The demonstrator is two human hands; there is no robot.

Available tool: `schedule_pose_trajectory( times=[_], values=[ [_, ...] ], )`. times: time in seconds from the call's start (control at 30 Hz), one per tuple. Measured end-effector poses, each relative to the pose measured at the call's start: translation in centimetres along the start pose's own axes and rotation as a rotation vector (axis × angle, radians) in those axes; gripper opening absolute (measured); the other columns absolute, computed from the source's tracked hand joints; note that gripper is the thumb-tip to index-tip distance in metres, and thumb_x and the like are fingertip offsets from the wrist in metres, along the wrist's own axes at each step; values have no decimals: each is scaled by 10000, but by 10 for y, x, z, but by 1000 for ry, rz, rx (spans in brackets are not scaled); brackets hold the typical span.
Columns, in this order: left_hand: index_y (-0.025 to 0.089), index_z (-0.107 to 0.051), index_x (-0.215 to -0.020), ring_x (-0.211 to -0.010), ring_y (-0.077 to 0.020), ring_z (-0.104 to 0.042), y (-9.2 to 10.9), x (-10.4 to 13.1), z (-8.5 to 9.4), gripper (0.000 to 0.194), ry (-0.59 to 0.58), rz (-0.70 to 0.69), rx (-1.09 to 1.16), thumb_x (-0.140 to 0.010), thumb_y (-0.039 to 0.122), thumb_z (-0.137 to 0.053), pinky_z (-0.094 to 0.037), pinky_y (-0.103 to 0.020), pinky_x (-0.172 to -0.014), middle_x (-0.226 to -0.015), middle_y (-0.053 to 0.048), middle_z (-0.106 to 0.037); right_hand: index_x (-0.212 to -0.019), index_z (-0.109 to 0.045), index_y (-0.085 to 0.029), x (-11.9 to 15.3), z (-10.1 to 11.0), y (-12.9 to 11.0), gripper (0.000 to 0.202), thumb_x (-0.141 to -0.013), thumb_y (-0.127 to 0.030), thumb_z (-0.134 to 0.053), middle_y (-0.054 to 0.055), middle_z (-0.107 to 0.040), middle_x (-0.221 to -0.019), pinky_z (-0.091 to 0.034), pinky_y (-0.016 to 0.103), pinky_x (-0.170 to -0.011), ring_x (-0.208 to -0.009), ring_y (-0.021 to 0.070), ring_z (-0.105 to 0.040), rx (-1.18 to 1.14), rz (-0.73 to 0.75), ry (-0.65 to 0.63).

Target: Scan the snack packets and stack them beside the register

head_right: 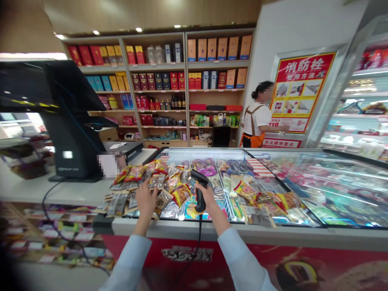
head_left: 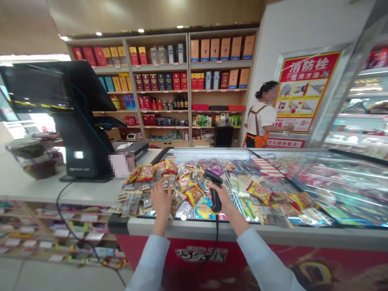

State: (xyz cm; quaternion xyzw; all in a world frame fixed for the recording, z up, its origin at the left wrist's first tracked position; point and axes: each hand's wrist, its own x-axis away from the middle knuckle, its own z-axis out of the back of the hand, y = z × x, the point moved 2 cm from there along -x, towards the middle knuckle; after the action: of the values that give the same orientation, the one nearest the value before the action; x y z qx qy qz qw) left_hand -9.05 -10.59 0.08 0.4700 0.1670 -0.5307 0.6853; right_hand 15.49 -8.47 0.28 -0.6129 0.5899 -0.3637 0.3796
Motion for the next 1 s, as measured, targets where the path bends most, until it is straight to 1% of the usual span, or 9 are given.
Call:
schedule_pose_trajectory(
  times=[0.1,0.23,0.37,0.53,0.63,0.73,0.83,0.9,1.0],
  values=[
    [53,-441,-1336,-1050,-311,-519,-3,3,-11,560,-34,13,-212,-876,371,-441,-398,-432,-887,-1125,-184,-611,-617,-585,-156,-14,-22,16,226,-619,-321,-740,-21,-565,-473,-397,201,-347,-362,89,-493,18,-25,-28],
    [47,-395,-1385,-1099,-321,-485,-6,8,-23,653,-77,-42,-307,-869,442,-460,-359,-450,-940,-1116,-179,-620,-589,-573,-157,-28,-39,31,212,-633,-298,-724,-15,-563,-459,-401,203,-335,-348,93,-488,42,-95,-42],
    [121,-390,-1410,-1143,-315,-450,-8,10,-25,641,-94,-60,-287,-867,451,-476,-332,-457,-975,-1148,-149,-621,-599,-573,-156,-30,-36,37,204,-649,-292,-715,-15,-558,-458,-396,188,-336,-353,85,-486,11,-135,-54],
    [219,-506,-1336,-1135,-304,-445,-12,11,-27,535,-133,-48,-265,-845,429,-537,-334,-468,-973,-1162,-132,-611,-601,-554,-166,-23,-28,35,243,-675,-344,-702,-20,-539,-454,-404,201,-340,-352,88,-475,-20,-178,-88],
    [237,-544,-1301,-1063,-290,-482,-16,11,-28,495,-132,-38,-221,-838,413,-559,-363,-463,-949,-1083,-119,-624,-601,-556,-166,-22,-29,35,249,-667,-344,-717,-19,-539,-452,-415,206,-348,-362,94,-485,33,-172,-98],
    [210,-548,-1294,-1011,-256,-522,-17,12,-27,460,-102,-49,-112,-854,346,-547,-387,-440,-951,-1047,-113,-614,-586,-557,-164,-24,-31,37,254,-648,-334,-735,-11,-552,-449,-413,208,-350,-358,97,-492,95,-152,-87],
    [196,-534,-1302,-1034,-235,-537,-16,11,-24,453,-33,-28,16,-860,293,-532,-410,-405,-950,-1084,-112,-586,-584,-568,-162,-25,-31,38,256,-630,-340,-745,-10,-565,-464,-414,216,-352,-352,100,-498,133,-136,-106],
    [207,-526,-1307,-1046,-235,-539,-15,11,-21,456,23,11,81,-865,318,-520,-426,-395,-938,-1119,-112,-564,-569,-570,-161,-25,-30,37,266,-630,-355,-741,-9,-563,-464,-415,222,-355,-353,103,-502,172,-120,-129],
    [222,-482,-1346,-1041,-230,-546,-15,11,-17,456,65,63,159,-910,343,-424,-453,-379,-897,-1150,-120,-532,-540,-556,-170,-23,-29,34,289,-647,-382,-720,-7,-547,-437,-412,233,-357,-340,108,-493,260,-102,-162]
  ],
)
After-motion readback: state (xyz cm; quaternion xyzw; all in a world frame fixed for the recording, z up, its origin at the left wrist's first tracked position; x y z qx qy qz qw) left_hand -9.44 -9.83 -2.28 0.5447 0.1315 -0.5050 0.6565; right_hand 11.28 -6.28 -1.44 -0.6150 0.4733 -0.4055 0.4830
